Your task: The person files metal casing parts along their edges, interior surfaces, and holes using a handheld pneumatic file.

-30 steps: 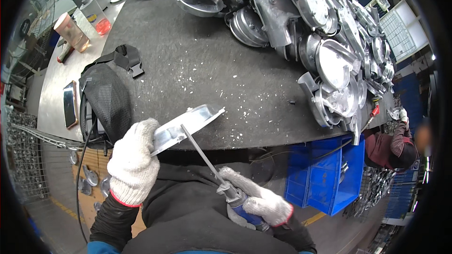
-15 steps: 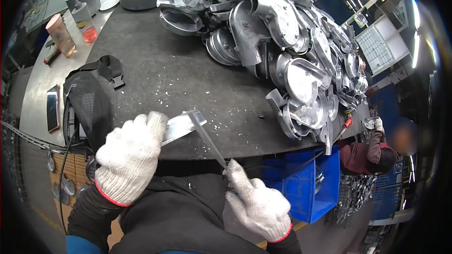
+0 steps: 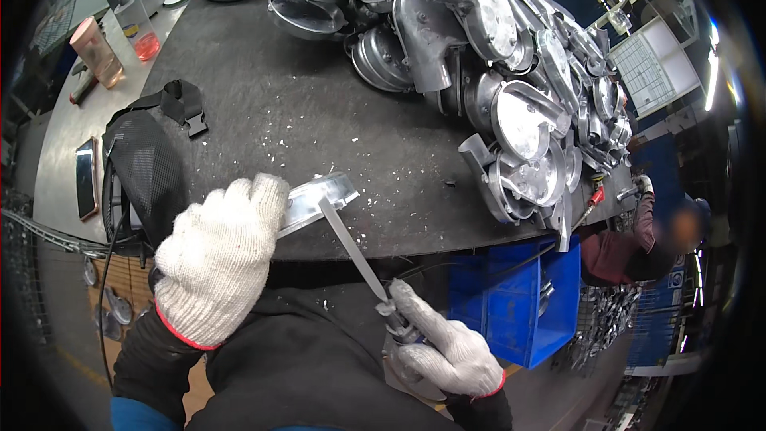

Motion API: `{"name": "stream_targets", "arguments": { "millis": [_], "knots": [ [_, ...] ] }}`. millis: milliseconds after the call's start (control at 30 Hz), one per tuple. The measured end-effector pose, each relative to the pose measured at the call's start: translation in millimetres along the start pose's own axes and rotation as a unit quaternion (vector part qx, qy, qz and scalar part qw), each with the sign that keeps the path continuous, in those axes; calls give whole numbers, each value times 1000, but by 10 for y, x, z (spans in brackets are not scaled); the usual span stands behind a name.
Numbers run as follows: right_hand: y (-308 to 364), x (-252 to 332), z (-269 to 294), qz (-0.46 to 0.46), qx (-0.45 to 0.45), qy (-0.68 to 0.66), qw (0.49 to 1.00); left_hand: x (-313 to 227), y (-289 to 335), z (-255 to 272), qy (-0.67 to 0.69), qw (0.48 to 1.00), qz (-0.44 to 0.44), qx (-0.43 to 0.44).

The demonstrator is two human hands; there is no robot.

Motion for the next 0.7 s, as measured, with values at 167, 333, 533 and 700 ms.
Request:
{"name": "stream_targets", "arguments": {
  "millis": [167,333,533,700],
  "knots": [
    [13,-267,-286,-181,87,-179,963,-11,19,51,13,1000,5,-2],
    [-44,-370,-286,-184,48,-237,953,19,40,8,21,1000,14,0],
    [-42,127,-142,118,-59,27,991,-7,10,8,34,999,20,-2],
    [1,175,198,43,-201,359,910,-28,-51,-5,-19,1000,-22,-12]
  ]
}}
Point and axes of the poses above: each hand's wrist, its own y-axis away from the middle knuckle, its own z-axis out of the back of the hand, x = y × z, the point moved 10 cm from there along -y, towards the middle knuckle, and after that the axes turned 13 degrees about -x, right-handed, at the moved point
